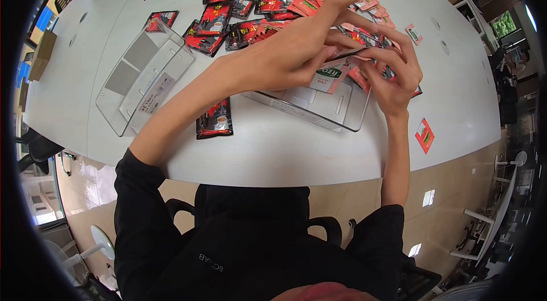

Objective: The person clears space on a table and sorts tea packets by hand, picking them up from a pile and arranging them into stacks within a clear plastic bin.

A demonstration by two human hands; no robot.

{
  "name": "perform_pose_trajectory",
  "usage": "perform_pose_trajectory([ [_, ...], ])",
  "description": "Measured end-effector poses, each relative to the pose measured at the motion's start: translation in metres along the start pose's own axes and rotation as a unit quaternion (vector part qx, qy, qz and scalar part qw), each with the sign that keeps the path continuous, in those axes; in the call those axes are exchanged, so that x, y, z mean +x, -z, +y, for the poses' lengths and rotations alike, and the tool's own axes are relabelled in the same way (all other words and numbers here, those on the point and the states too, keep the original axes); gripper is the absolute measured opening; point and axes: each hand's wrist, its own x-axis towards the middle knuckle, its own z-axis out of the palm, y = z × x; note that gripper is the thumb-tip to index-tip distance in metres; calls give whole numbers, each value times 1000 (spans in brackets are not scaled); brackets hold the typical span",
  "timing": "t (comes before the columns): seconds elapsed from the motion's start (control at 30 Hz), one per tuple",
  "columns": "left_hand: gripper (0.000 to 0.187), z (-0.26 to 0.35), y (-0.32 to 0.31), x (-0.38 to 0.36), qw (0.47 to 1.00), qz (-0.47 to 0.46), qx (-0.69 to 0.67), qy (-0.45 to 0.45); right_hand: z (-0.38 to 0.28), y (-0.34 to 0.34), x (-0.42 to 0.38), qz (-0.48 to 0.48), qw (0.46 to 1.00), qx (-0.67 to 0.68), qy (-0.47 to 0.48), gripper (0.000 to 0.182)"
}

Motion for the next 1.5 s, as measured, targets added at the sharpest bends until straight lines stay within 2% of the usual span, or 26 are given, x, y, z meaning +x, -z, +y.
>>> perform_pose_trajectory([
  [0.17,57,0,0,0,999,23,-44,21,6,0,-3,16,1000,-13,21,25],
  [0.23,41,12,8,2,972,4,-99,215,6,0,-3,39,998,-28,31,29],
  [0.27,41,9,9,1,972,3,-99,215,6,0,-4,39,998,-28,30,29],
  [0.33,29,-3,12,1,992,-8,40,121,6,-1,-6,76,996,-38,9,35],
  [0.43,24,-9,12,0,993,13,66,97,6,-2,-8,70,997,-43,12,41],
  [0.57,24,-3,15,2,991,16,80,107,7,0,-9,44,998,-38,4,43],
  [0.73,23,-6,17,3,991,95,73,61,1,-2,-3,34,999,20,-5,57],
  [0.87,27,-3,17,4,989,123,55,65,4,-2,-1,53,999,6,3,57],
  [1.07,38,3,16,4,994,75,42,67,6,-2,-7,82,997,7,-3,39],
  [1.13,41,10,15,4,990,63,-1,123,5,-1,-7,71,997,22,-12,29],
  [1.17,41,11,16,5,990,63,-1,123,5,0,-6,71,997,22,-12,29],
  [1.27,33,12,23,5,992,53,33,110,4,0,-6,58,997,54,-6,23],
  [1.33,20,12,29,4,990,-8,90,110,2,2,-6,12,998,55,-9,19],
  [1.5,14,6,29,-4,979,-69,154,112,-2,1,-2,-72,997,40,8,15],
])
